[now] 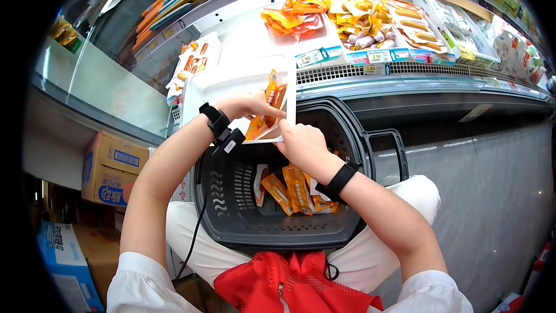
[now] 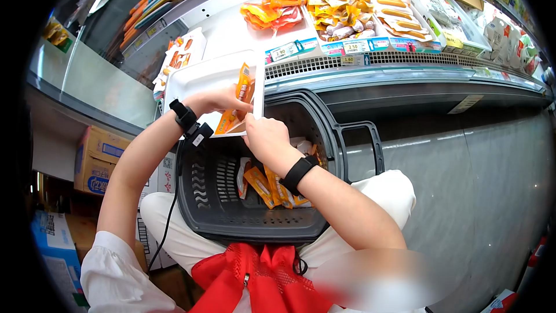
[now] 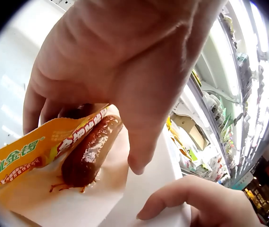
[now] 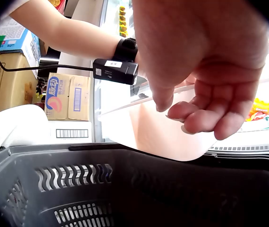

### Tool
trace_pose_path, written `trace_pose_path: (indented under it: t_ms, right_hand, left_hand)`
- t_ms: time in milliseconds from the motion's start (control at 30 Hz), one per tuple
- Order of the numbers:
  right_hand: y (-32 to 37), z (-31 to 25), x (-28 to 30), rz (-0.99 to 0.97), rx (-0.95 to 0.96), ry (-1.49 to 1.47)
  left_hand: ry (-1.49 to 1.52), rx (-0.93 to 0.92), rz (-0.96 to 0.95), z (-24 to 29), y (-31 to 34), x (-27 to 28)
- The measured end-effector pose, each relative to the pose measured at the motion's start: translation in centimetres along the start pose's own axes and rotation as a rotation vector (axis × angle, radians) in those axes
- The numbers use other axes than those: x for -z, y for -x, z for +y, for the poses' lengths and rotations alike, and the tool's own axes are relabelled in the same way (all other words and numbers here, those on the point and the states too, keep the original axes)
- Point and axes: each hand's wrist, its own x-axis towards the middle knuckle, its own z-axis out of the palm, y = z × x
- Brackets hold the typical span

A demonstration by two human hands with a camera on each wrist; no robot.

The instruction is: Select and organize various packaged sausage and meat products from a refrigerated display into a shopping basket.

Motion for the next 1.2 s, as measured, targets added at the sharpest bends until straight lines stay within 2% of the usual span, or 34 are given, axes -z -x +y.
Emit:
trace_pose_path:
  t_ms: [67, 133, 200, 367, 467, 500, 533, 600, 633, 700, 733, 800, 867, 967, 1033, 1067, 1133, 1200]
  right_hand:
    - [0.2, 0.0, -0.4, -0.013, 0.003, 0.009]
    - [0.7, 0.1, -1.0, -0.027, 0.007, 0.020]
    - [1.2, 0.3, -1.5, -0.094, -0.011, 0.046]
    - [1.2, 0.3, -2.0, -0.046, 0.002, 0.073]
    - [1.2, -0.1, -1.1, -0.019, 0.024, 0.084]
    - [1.1, 0.0, -1.0, 0.046, 0.064, 0.101]
    - [1.0, -0.1, -0.7, 0.021, 0.057, 0.133]
    - [1.0, 0.0, 0.1, 0.018, 0.088, 0.145]
    - [1.0, -0.3, 0.4, 0.016, 0.091, 0.154]
    - [1.2, -0.5, 1.0, 0.122, 0.116, 0.109]
    - [1.2, -0.7, 1.1, 0.124, 0.119, 0.129]
    - [0.9, -0.9, 1.2, 0.311, 0.178, 0.146]
    - [0.6, -0.7, 1.2, 0.300, 0.152, 0.184]
    - [0.5, -0.3, 1.5, 0.375, 0.260, 0.241]
    - [0.5, -0.7, 1.8, 0.286, 0.387, 0.250]
    - [0.4, -1.0, 1.7, 0.245, 0.466, 0.246]
    - [0.0, -1.3, 1.4, 0.021, 0.658, 0.264]
    - [0.0, -2.4, 1.0, -0.150, 0.757, 0.268]
  left_hand:
    - [-0.210, 0.083, 0.053, 1.4, 1.1, -0.8]
    - [-0.225, 0.117, 0.014, 1.2, 0.7, -1.3]
    - [-0.281, 0.108, 0.121, 0.3, -0.3, -2.0]
    - [-0.204, -0.010, 0.326, -1.3, -0.6, -2.3]
    - [-0.186, -0.072, 0.270, -0.7, 0.9, -0.5]
    - [-0.155, -0.074, 0.270, -0.9, 1.3, 0.2]
    - [-0.086, -0.199, 0.327, -1.5, 1.9, 0.7]
    - [0.072, -0.229, 0.350, -1.8, 3.6, 2.0]
    - [0.156, -0.217, 0.328, -0.3, 6.9, 2.4]
    - [0.346, -0.334, 0.391, -0.8, 10.0, 2.8]
    - [0.479, -0.371, 0.385, -1.4, 11.6, 2.9]
    - [0.734, -0.520, 0.398, -3.5, 13.3, 2.2]
    - [0.865, -0.524, 0.337, -6.1, 14.0, 1.5]
    - [0.904, -0.561, 0.364, -9.0, 15.2, 0.5]
    - [1.126, -0.746, 0.360, -11.4, 15.2, 0.3]
    - [1.143, -0.762, 0.369, -12.5, 15.1, 0.5]
    - [1.338, -0.816, 0.405, -14.6, 14.5, 0.6]
    - [1.364, -0.803, 0.425, -16.5, 14.7, 0.8]
